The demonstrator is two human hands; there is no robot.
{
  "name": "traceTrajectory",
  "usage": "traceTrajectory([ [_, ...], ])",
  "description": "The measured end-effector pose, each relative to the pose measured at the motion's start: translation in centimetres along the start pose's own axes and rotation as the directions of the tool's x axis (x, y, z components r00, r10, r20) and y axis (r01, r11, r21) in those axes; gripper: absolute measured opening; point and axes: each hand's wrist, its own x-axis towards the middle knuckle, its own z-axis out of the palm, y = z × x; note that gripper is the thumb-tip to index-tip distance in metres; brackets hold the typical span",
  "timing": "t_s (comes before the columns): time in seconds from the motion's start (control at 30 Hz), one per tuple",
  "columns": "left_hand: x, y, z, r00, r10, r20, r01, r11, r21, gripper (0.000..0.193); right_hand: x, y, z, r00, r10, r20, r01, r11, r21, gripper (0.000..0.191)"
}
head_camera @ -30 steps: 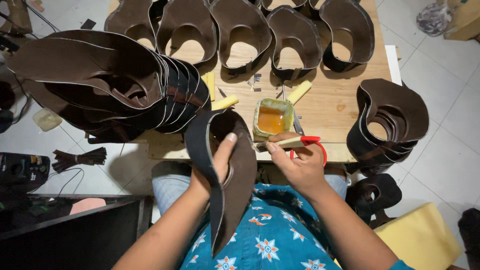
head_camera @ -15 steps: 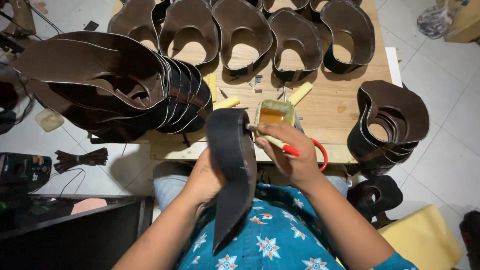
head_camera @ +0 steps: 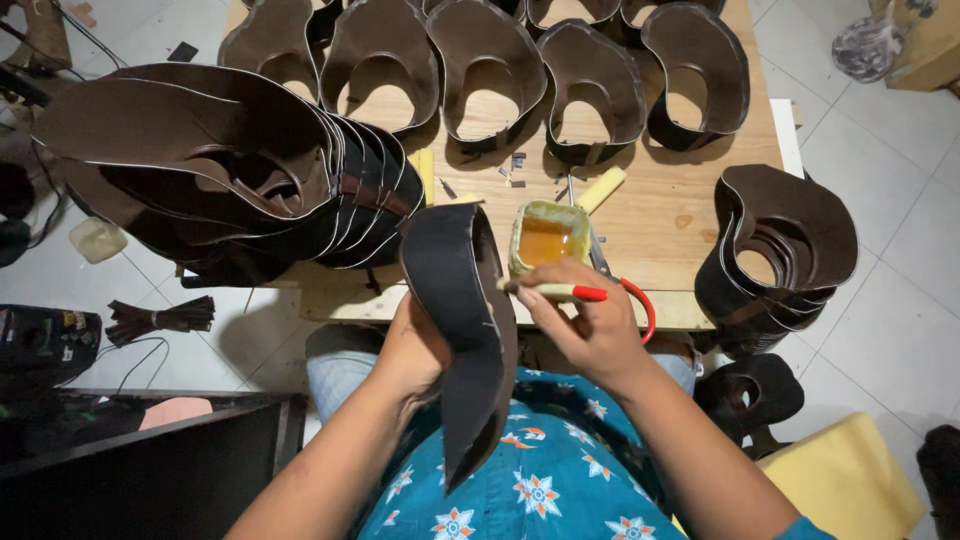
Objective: The person holds a shoe upper in one hand and brushes adhesive along its edge with a brush dipped in a small container of glue. They set the finished piece on the table, pick up the next upper, and repeat the gluing on its edge.
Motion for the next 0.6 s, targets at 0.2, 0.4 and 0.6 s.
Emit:
traceTrajectory([
  [0.2, 0.7, -0.3, -0.1, 0.989, 0.129, 0.075, -0.126, 0.991, -0.038, 0.053, -1.1, 2.2, 0.0, 0.888, 0.451, -0.091, -0.419, 0.875, 0.243, 0.017],
  [0.4, -0.3, 0.6, -1.2, 0.94, -0.212, 0.268, 0.246, 0.964, -0.1, 0.066, 1.3, 9.3, -0.3, 0.971, 0.175, -0.164, -0.229, 0.88, -0.417, 0.018],
  [0.6, -0.8, 0.4, -1.4, 0.978, -0.074, 0.195, 0.08, 0.996, -0.026, 0.049, 1.8, 11.8, 0.6, 0.975, 0.181, -0.13, -0.223, 0.807, -0.547, 0.019],
])
